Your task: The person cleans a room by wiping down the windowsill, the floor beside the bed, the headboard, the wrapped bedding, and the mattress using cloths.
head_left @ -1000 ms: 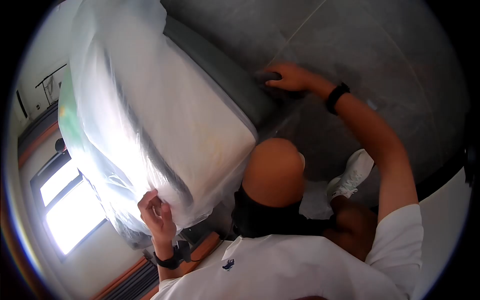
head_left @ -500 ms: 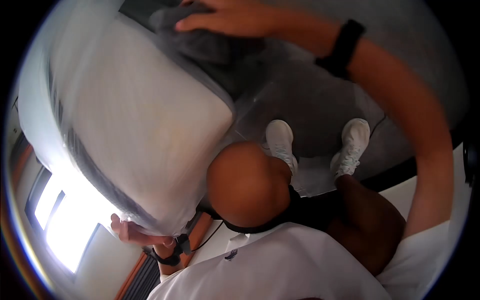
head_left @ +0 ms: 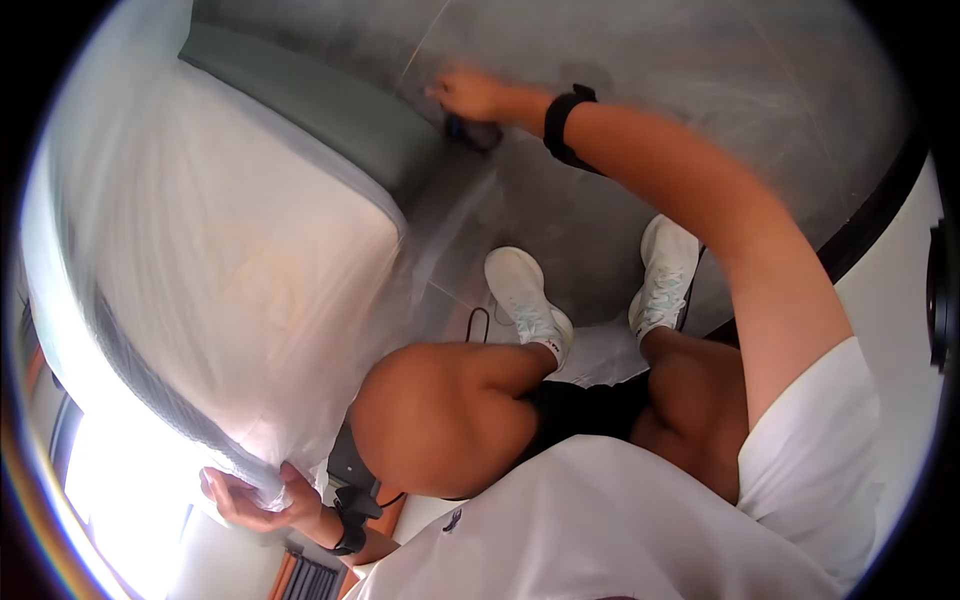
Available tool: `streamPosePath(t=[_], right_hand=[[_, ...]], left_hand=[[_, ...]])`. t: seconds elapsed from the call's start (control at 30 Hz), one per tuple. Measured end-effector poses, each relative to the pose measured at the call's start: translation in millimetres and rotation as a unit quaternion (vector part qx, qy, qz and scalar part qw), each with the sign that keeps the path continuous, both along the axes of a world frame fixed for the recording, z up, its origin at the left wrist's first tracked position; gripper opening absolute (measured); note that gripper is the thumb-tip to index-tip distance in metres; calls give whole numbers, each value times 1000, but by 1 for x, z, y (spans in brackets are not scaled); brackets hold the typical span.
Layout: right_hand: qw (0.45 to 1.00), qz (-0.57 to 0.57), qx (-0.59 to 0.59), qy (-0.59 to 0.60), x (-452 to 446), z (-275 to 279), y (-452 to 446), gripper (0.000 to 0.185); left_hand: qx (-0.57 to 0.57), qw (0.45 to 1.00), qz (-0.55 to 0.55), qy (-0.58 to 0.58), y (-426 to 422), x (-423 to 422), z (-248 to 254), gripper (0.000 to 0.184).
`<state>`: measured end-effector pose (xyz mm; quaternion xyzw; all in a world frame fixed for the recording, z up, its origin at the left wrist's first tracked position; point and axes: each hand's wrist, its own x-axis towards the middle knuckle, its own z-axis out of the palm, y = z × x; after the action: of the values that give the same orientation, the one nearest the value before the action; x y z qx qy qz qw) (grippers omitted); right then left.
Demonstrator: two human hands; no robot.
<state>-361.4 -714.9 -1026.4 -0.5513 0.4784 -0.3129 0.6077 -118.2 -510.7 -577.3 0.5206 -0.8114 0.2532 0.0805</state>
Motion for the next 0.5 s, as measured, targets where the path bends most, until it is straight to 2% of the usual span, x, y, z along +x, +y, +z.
streamPosePath(t=[0.07,0.1,0.17,0.2,0.23,0.27,0.3,0.33,0.37,0.43,0.5], right_hand=[[961,137,-102,215,-12,37,27,40],[962,136,-99,216,-13,33,27,40],[992,75,-37,97,-6,20,38,34],[992,77,-39,93,-3,8,39,34],[997,27,-47,59,-3,-1,37,31],[998,-22,-51,25,-2,-10,39,29],[998,-21,-48,24,-1,-9,49,29],[999,-4,-30,45,-1,-4,62,32],[998,12,-10,65,1,1,77,35],[998,-4,32,54,6,16,103,36],[996,-27,59,55,6,8,95,37]], left_hand=[[-5,1000,15,-26,-6,-9,2,67],[-2,1000,13,-25,-9,-8,4,67],[70,994,75,22,0,-8,10,64],[73,992,88,62,2,-18,3,60],[68,992,88,58,3,-22,-1,60],[20,998,67,3,5,-21,-4,58],[-26,997,46,-52,7,-20,-9,55],[-76,996,30,-48,14,-18,-20,51],[-74,996,29,-49,15,-17,-29,51],[-124,986,-77,81,20,-17,-39,50],[-133,981,-60,124,35,-10,-59,47]])
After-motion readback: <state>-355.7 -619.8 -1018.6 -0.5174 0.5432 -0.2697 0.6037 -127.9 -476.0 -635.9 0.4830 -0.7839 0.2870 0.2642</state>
